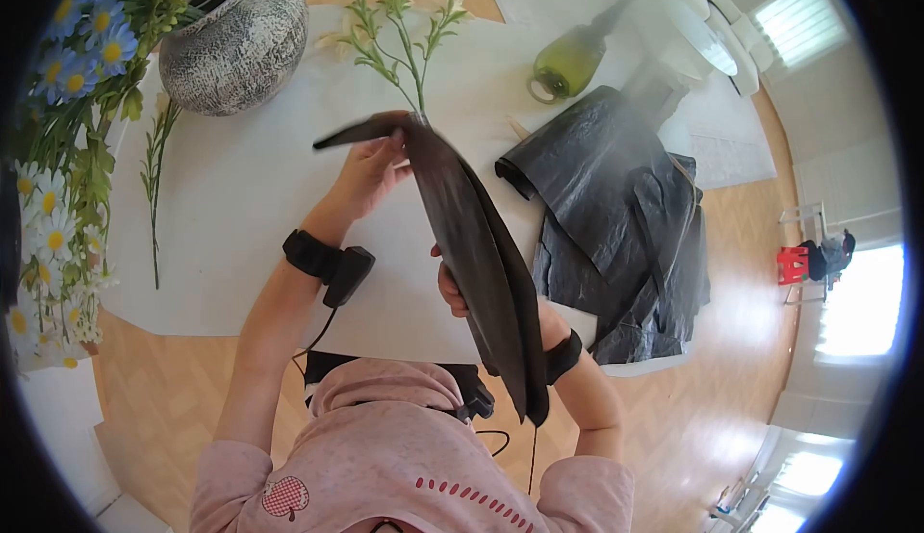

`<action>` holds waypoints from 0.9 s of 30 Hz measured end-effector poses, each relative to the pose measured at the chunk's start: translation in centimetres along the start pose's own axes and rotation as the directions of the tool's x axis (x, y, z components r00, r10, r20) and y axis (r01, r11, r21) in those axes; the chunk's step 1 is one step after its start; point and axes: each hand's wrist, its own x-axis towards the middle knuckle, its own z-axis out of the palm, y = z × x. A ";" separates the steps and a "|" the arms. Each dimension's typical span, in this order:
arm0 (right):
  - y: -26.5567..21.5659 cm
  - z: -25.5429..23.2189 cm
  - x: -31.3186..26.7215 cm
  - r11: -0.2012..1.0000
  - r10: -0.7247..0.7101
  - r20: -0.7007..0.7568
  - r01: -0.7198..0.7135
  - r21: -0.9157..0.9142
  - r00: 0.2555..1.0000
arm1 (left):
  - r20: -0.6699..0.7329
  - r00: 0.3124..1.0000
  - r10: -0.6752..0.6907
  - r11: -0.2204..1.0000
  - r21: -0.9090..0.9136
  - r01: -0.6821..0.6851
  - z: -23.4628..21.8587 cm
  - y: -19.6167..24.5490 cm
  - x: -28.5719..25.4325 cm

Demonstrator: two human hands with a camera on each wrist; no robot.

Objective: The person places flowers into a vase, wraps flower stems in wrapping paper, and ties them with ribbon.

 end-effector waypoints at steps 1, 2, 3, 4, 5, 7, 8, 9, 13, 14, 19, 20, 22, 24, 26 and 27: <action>0.0 0.8 -0.3 1.000 -0.001 0.000 0.001 0.002 1.000 | 0.033 0.996 0.080 0.990 0.115 -0.084 -0.4 0.3 0.1; -0.1 1.9 -0.6 0.990 -0.056 -0.127 0.039 -0.135 0.990 | 0.033 0.996 0.080 0.990 0.117 -0.083 -1.2 0.2 0.4; -0.3 2.9 -0.8 0.961 -0.125 -0.243 0.057 -0.271 0.962 | 0.090 0.990 0.109 0.991 0.065 -0.115 -2.2 0.1 0.8; -0.2 3.9 -0.6 0.919 -0.198 -0.355 0.048 -0.390 0.914 | 0.143 0.980 0.141 0.989 0.011 -0.144 -3.0 -0.3 1.0; -0.1 4.0 -0.7 0.905 -0.206 -0.383 0.027 -0.424 0.901 | 0.188 0.974 0.124 0.991 0.027 -0.131 -2.0 1.0 0.2; -0.2 4.2 -0.7 0.884 -0.228 -0.401 0.015 -0.468 0.888 | 0.176 0.971 0.162 0.983 0.062 -0.176 -1.0 1.6 -0.4; 0.1 4.4 -0.6 0.883 -0.259 -0.428 0.033 -0.468 0.866 | 0.162 0.967 0.196 0.973 0.092 -0.213 -0.6 1.7 -0.4; 0.1 4.5 -0.5 0.883 -0.289 -0.456 0.051 -0.467 0.842 | 0.166 0.965 0.201 0.971 0.094 -0.218 -0.4 1.7 -0.4; 0.1 4.4 -0.6 0.896 -0.235 -0.381 0.047 -0.442 0.894 | 0.189 0.972 0.142 0.987 -0.105 -0.124 0.2 1.0 -0.6; 0.5 4.3 -0.4 0.919 -0.219 -0.386 0.057 -0.389 0.896 | 0.195 0.972 0.127 0.983 -0.156 -0.097 0.4 0.7 -0.7; 1.9 5.0 1.2 0.955 -0.248 -0.442 0.141 -0.260 0.862 | 0.235 0.970 0.062 0.922 -0.387 0.035 0.6 -0.1 -0.9; 1.9 4.9 1.3 0.954 -0.252 -0.439 0.145 -0.263 0.862 | 0.248 0.967 0.051 0.902 -0.427 0.062 0.6 -0.2 -0.8; 2.0 4.3 1.3 0.960 -0.239 -0.369 0.162 -0.229 0.898 | 0.274 0.961 0.026 0.854 -0.507 0.121 0.7 -0.6 -0.7; 2.4 4.5 1.6 0.959 -0.244 -0.347 0.174 -0.222 0.905 | 0.299 0.954 -0.005 0.793 -0.580 0.186 0.6 -1.3 -0.7; 2.7 4.6 1.9 0.958 -0.250 -0.327 0.185 -0.218 0.911 | 0.327 0.944 -0.030 0.720 -0.648 0.248 0.5 -1.9 -0.7; 2.8 4.6 1.9 0.949 -0.251 -0.380 0.149 -0.279 0.890 | 0.328 0.944 -0.033 0.717 -0.651 0.251 0.3 -2.1 -0.6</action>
